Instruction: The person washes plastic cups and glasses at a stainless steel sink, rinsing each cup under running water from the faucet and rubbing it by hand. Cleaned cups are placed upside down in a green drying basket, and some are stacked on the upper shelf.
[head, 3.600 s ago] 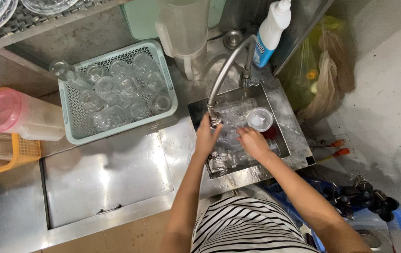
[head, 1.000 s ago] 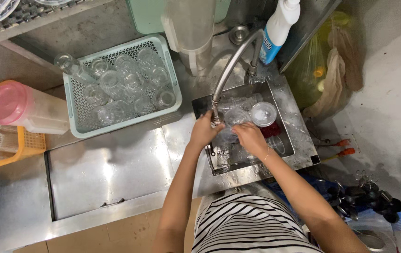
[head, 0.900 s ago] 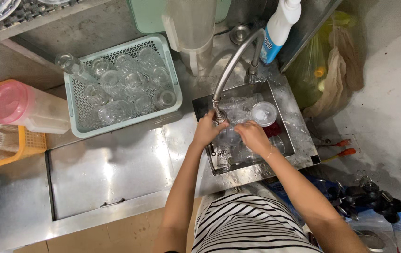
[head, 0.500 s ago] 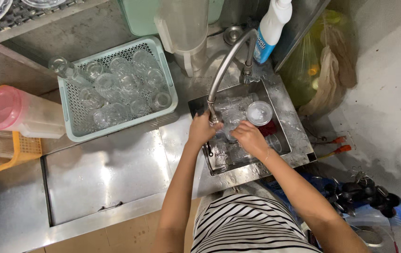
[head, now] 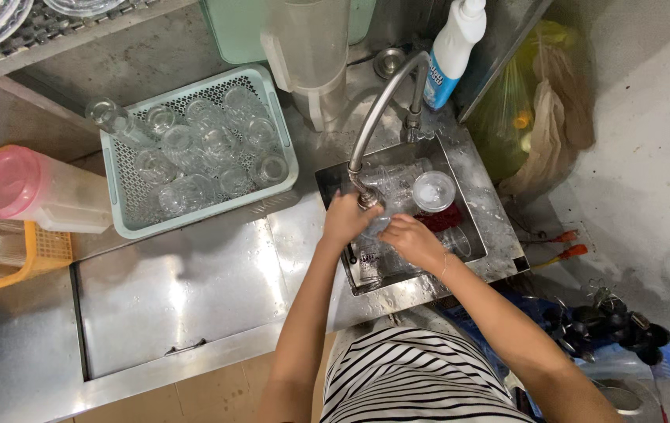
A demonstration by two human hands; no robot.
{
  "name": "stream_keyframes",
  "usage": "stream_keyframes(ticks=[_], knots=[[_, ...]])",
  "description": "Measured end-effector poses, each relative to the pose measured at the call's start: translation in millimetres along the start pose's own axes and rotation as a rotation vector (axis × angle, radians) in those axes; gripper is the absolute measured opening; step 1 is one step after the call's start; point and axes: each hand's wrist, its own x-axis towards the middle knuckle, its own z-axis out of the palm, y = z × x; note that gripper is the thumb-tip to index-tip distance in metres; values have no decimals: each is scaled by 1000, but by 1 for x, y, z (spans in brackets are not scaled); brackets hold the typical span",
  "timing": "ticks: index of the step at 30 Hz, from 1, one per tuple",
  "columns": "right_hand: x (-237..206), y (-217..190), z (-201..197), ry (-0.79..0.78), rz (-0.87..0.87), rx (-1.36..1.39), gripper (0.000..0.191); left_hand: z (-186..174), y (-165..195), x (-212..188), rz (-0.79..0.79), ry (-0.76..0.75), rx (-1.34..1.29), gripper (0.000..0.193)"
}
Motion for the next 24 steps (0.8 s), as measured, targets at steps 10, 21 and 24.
stream_keyframes(ticks=[10, 21, 24], knots=[[28, -8, 1, 36, -20, 59, 33, -24, -9, 2, -137, -177, 168, 60], [35, 0, 16, 76, 21, 48, 30, -28, -2, 9, -135, -87, 83, 53], [36, 4, 14, 140, 74, 30, 26, -30, -3, 10, 73, 195, 183, 47]])
